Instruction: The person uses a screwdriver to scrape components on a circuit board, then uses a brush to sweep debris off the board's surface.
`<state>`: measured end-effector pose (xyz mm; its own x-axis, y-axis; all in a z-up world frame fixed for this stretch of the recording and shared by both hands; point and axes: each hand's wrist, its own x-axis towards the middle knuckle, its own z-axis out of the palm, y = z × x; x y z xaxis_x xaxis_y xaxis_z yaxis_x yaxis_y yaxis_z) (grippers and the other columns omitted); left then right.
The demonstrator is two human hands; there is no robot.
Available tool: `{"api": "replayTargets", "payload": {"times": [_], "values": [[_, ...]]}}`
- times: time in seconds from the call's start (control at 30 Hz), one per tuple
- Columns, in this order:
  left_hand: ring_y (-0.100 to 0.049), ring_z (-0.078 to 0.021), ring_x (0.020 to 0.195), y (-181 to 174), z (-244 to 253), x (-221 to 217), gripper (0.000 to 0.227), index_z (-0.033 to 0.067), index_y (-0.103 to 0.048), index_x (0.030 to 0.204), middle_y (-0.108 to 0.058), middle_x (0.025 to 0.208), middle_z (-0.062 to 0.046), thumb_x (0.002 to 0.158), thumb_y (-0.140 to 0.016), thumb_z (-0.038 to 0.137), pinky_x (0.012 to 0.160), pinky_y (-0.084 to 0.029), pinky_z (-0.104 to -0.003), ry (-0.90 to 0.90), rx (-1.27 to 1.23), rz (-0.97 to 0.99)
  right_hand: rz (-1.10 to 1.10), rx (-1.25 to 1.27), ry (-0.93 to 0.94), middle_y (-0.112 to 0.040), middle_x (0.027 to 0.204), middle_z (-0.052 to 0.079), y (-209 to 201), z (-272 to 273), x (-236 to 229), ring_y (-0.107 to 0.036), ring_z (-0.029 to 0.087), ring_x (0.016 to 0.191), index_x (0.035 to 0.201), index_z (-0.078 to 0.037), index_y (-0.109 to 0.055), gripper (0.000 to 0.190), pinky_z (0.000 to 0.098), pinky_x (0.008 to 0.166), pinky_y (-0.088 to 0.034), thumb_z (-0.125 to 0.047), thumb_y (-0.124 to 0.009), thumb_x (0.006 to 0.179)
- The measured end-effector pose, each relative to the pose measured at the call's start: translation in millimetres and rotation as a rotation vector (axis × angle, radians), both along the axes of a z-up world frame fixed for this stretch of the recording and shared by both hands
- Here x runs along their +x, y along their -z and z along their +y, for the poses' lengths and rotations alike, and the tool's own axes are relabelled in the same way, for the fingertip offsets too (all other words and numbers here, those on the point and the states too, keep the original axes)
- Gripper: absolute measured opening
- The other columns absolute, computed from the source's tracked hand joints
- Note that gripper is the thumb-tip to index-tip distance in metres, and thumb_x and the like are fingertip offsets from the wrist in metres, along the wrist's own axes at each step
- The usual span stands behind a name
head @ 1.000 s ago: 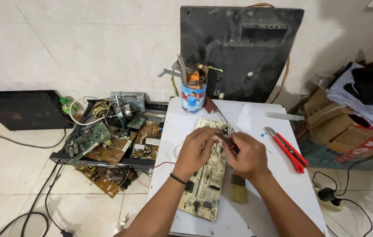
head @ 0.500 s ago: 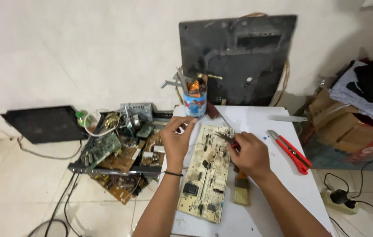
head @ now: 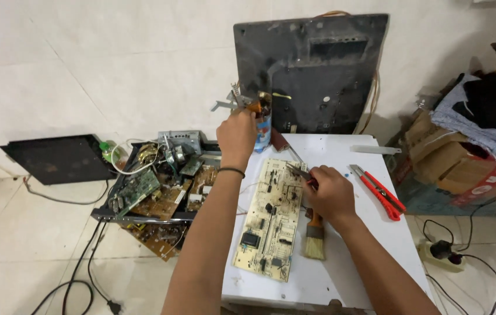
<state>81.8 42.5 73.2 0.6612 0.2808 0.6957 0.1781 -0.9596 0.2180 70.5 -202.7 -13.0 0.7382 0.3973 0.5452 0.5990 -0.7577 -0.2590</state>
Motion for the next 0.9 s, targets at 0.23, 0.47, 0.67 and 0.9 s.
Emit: {"api": "replayTargets", "payload": {"times": [0.23, 0.47, 0.67, 0.9], "values": [[-0.076, -0.0351, 0.07, -2, -7, -33, 0.019, 0.0068, -0.076, 0.107, -0.073, 0.087, -0.014, 0.1, -0.065, 0.021, 0.058, -0.061, -0.047, 0.085, -0.193, -0.093, 0.09, -0.057, -0.037, -0.055, 0.07, -0.001, -6, 0, -6, -0.065, 0.022, 0.072, 0.078, -0.015, -0.063, 0.025, 0.0354, 0.064, -0.055, -0.038, -0.068, 0.088], [-0.074, -0.0323, 0.081, 52, -14, -84, 0.027, 0.0161, -0.077, 0.111, -0.075, 0.085, -0.009, 0.091, -0.07, 0.033, 0.07, -0.059, -0.046, 0.38, -0.628, 0.327, 0.068, -0.084, -0.234, -0.064, 0.077, 0.007, -36, -2, -27, -0.069, 0.027, 0.076, 0.09, -0.012, -0.068, 0.029, 0.0373, 0.067, -0.058, -0.041, -0.072, 0.089], [-0.067, -0.0306, 0.075, 74, -18, -107, 0.022, 0.005, -0.079, 0.103, -0.073, 0.083, -0.017, 0.085, -0.081, 0.018, 0.067, -0.055, -0.041, 0.583, -0.751, 0.289, 0.119, -0.296, -0.334, -0.066, 0.083, 0.007, -32, -11, -18, -0.069, 0.027, 0.081, 0.091, -0.013, -0.072, 0.031, 0.0379, 0.075, -0.057, -0.043, -0.073, 0.087], [-0.064, -0.0258, 0.074, 51, -27, -134, 0.029, 0.0001, -0.08, 0.102, -0.074, 0.082, -0.021, 0.085, -0.081, 0.024, 0.065, -0.053, -0.04, 0.737, -0.936, 0.475, 0.25, -0.472, -0.291, -0.06, 0.074, 0.0, -44, -13, -18, -0.063, 0.021, 0.076, 0.073, -0.016, -0.066, 0.031, 0.033, 0.073, -0.051, -0.044, -0.07, 0.085]]}}
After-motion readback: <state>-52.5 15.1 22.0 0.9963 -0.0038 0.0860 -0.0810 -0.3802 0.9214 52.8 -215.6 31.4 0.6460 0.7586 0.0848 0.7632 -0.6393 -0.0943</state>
